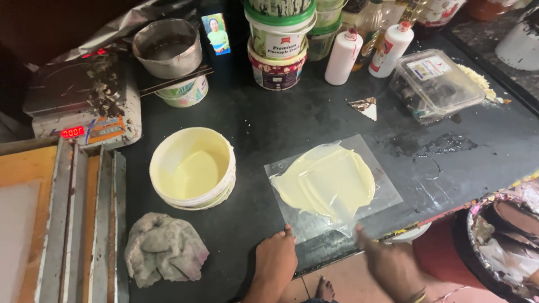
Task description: The person scoops a yellow paste from a bucket and spreads it evenly on a transparent sheet using a metal spatula. They smooth the surface and clean the spatula with a cloth.
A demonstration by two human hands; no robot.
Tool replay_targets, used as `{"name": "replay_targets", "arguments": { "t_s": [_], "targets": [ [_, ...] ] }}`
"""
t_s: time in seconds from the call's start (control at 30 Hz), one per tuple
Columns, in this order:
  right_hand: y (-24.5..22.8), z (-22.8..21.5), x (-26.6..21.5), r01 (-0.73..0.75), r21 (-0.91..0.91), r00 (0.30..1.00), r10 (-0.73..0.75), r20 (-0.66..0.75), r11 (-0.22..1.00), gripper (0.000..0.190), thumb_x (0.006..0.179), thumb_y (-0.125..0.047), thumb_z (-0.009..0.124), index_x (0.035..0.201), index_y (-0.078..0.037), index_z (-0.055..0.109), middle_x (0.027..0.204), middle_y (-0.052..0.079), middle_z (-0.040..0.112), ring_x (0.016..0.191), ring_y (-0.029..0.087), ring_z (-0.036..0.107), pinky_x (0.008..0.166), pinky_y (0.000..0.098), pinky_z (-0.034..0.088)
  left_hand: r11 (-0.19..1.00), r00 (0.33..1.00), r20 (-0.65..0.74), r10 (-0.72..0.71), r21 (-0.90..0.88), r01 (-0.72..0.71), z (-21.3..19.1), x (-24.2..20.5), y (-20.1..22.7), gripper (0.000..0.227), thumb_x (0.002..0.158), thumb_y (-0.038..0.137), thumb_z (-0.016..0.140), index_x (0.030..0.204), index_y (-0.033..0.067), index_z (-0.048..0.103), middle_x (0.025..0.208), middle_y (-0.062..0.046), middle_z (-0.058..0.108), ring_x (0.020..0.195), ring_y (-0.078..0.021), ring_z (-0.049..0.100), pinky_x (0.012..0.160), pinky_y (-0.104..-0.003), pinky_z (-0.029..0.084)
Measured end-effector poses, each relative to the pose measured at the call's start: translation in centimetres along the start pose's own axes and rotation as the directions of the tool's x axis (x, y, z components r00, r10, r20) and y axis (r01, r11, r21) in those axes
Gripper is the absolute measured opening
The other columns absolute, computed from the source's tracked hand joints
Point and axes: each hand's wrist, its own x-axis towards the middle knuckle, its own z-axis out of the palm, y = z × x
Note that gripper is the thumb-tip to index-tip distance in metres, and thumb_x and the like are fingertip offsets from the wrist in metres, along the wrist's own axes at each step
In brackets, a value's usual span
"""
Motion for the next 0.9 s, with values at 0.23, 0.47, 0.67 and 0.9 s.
{"name": "replay_targets", "arguments": {
  "t_s": [0.23, 0.47, 0.67, 0.9],
  "targets": [
    [-0.1, -0.7, 0.4, 0.147, 0.037, 0.984, -0.143, -0.103, 0.988, 0.041, 0.093, -0.035, 0.057, 0.132, -0.030, 0.066, 0.066, 0.019, 0.068, 0.059, 0.035, 0.071, 0.059, 0.0475, 0.057, 1.000, 0.999, -0.036, 0.003, -0.013, -0.003, 0.3, -0.2, 0.2, 0.041, 0.100, 0.018, 0.053, 0.136, -0.0029, 0.058, 0.095, -0.013, 0.073, 0.084, -0.0336, 0.072, 0.070, -0.044, 0.057],
    [1.5, -1.3, 1.8, 0.016, 0.024, 0.995, -0.013, -0.099, 1.000, 0.043, 0.094, -0.031, 0.059, 0.137, -0.025, 0.064, 0.069, 0.020, 0.070, 0.060, 0.036, 0.071, 0.057, 0.0481, 0.054, 0.999, 0.999, -0.029, -0.036, -0.021, 0.035, 0.4, -0.2, 0.5, 0.042, 0.100, 0.017, 0.052, 0.136, -0.0024, 0.058, 0.095, -0.013, 0.073, 0.085, -0.0343, 0.072, 0.071, -0.044, 0.057],
    [0.4, 0.4, -0.4, 0.103, 0.244, 0.980, -0.140, 0.139, 0.964, 0.064, 0.084, -0.032, 0.076, 0.144, -0.020, 0.055, 0.069, 0.014, 0.072, 0.062, 0.025, 0.074, 0.065, 0.0360, 0.061, 0.999, 0.999, -0.033, -0.028, -0.033, 0.027, 0.6, -0.1, 0.6, 0.041, 0.101, 0.018, 0.053, 0.134, -0.0039, 0.059, 0.097, -0.015, 0.072, 0.087, -0.0342, 0.071, 0.072, -0.044, 0.057],
    [1.0, -2.0, 0.1, 0.132, -0.036, 0.983, -0.126, 0.132, 0.991, 0.068, 0.090, -0.036, 0.065, 0.154, -0.036, 0.043, 0.112, 0.005, 0.072, 0.098, 0.028, 0.074, 0.086, 0.0399, 0.060, 0.999, 0.999, -0.008, -0.034, -0.027, 0.034, 0.7, 0.2, 0.4, 0.041, 0.102, 0.017, 0.052, 0.135, -0.0049, 0.058, 0.097, -0.015, 0.072, 0.086, -0.0346, 0.072, 0.072, -0.045, 0.057]
  ]
}}
